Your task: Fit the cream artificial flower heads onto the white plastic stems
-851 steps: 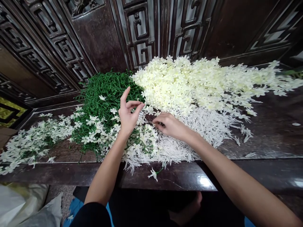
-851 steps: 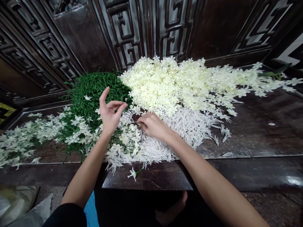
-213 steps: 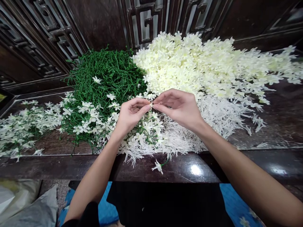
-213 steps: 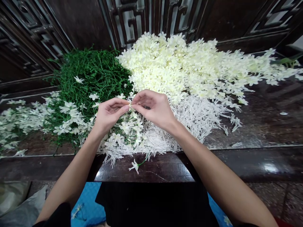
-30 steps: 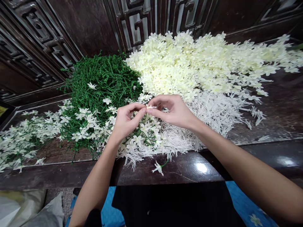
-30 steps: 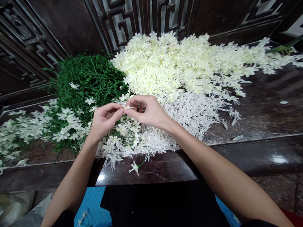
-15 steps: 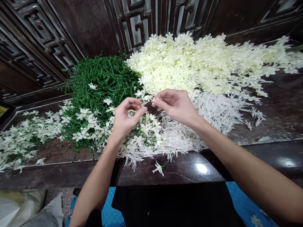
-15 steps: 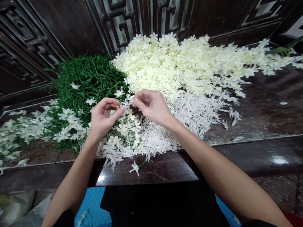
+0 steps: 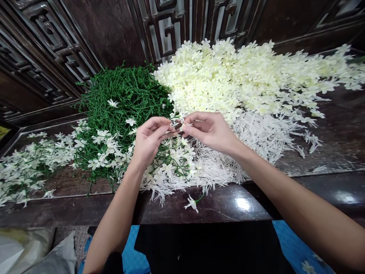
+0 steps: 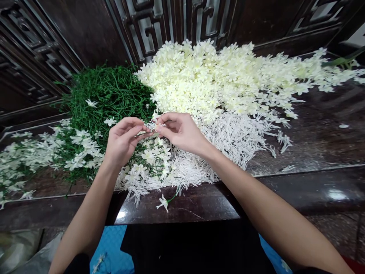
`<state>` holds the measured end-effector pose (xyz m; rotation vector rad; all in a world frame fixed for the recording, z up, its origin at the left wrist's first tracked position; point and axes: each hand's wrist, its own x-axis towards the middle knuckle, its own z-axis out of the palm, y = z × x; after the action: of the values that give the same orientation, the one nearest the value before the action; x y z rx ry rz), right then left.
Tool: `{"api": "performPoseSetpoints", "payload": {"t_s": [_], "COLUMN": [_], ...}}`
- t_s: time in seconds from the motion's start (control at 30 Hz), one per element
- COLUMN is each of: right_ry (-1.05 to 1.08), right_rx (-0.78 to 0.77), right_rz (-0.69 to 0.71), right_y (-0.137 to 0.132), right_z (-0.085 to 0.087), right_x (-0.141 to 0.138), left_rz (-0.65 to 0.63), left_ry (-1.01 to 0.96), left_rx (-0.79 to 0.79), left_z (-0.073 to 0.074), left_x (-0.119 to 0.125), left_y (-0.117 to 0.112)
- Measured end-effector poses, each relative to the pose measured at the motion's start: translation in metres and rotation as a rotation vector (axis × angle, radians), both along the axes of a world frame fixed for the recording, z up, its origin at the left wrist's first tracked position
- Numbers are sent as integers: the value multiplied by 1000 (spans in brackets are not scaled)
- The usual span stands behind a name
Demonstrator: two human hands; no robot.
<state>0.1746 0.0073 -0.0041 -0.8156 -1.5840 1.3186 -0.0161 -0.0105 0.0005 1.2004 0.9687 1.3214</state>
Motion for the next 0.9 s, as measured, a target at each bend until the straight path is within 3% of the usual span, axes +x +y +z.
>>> {"api": "performPoseSetpoints", "payload": {"t_s": [0.17,0.33,0.43,0.5,0.57,0.7,0.9], "right_ry": [27,37,4,-4,7,75,99], "right_rx": [29,45,75,94,110,113,95], "right_rz": [-51,-99,-117,-117,-124,-118,-135], "right_y": [-2,-6,-8,-9,-9,-10,-9], "right_z": [0,0,1,1,1,2,3], "right_x": [-2,-4,-6,-7,-7,-7,-6], "left_rz": [56,400,318,192,145,240,305], "left_ry": [324,665,695,696,696,692,773], "left_rx": [214,736,909,890,819,710,693], "left_z": [-7,-5,-4,-5,-8,-10,-8], "left_x": [0,2,4,5,6,6,5], "left_y": [-1,-4,-5,-5,-6,-7,-6]}}
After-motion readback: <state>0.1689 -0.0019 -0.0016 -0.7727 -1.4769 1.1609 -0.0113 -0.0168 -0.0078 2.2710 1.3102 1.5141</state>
